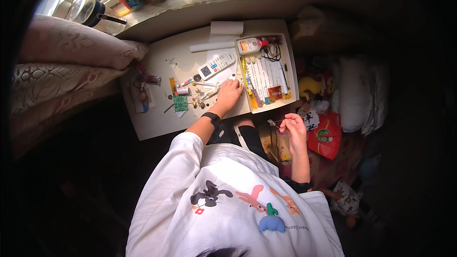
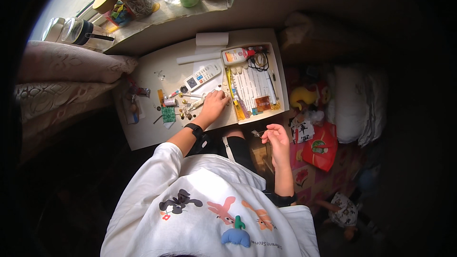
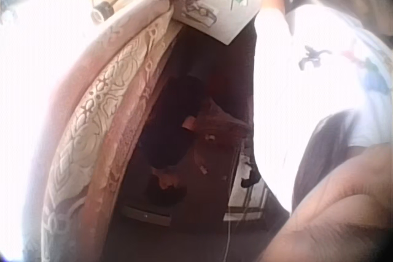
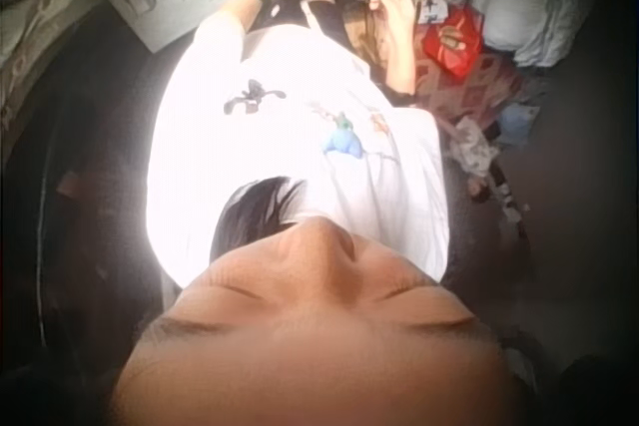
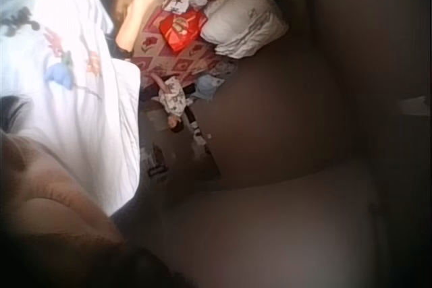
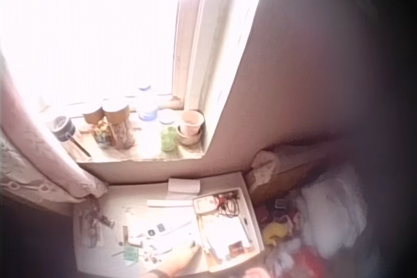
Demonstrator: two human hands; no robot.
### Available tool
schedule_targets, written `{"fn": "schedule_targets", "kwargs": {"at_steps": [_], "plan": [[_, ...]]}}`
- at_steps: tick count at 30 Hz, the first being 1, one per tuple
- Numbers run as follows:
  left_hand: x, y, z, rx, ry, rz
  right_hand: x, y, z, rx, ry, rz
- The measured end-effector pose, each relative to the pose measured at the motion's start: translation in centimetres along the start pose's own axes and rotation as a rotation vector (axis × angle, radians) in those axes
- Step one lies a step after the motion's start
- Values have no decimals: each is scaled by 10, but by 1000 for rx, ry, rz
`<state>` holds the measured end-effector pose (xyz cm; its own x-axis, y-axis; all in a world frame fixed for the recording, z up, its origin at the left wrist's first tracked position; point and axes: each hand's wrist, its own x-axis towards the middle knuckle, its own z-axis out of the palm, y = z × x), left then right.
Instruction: The person manipulates small wires and electronic components at a desk, picking up items from a small tray to connect or adjust them.
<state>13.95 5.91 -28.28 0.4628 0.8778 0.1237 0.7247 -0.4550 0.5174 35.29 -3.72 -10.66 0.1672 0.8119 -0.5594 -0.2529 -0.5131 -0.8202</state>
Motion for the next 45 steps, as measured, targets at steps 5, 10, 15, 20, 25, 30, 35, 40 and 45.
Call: {"fn": "schedule_targets", "kwargs": {"at_steps": [5,10,15,20,25,30,35,40,45], "plan": [[-2,-6,0,60,-56,-38,1,0,-5,-7,7,-17],[0,-5,-8,76,67,-91,2,2,-10,-10,5,-22],[7,-3,8,26,61,-71,2,1,-9,-4,-4,-12],[12,-6,9,80,107,-107,3,0,-11,-8,3,-11],[15,-15,14,149,7,-64,5,0,-11,-4,3,-5],[15,-13,3,-178,44,-242,9,-1,-7,-2,0,7],[4,-12,-24,-597,99,-431,18,-3,4,-26,-42,17],[-8,-19,-37,-607,119,-402,28,-2,24,-71,-108,15],[-17,-27,-52,-789,40,-585,33,-7,45,-101,-182,13]]}}
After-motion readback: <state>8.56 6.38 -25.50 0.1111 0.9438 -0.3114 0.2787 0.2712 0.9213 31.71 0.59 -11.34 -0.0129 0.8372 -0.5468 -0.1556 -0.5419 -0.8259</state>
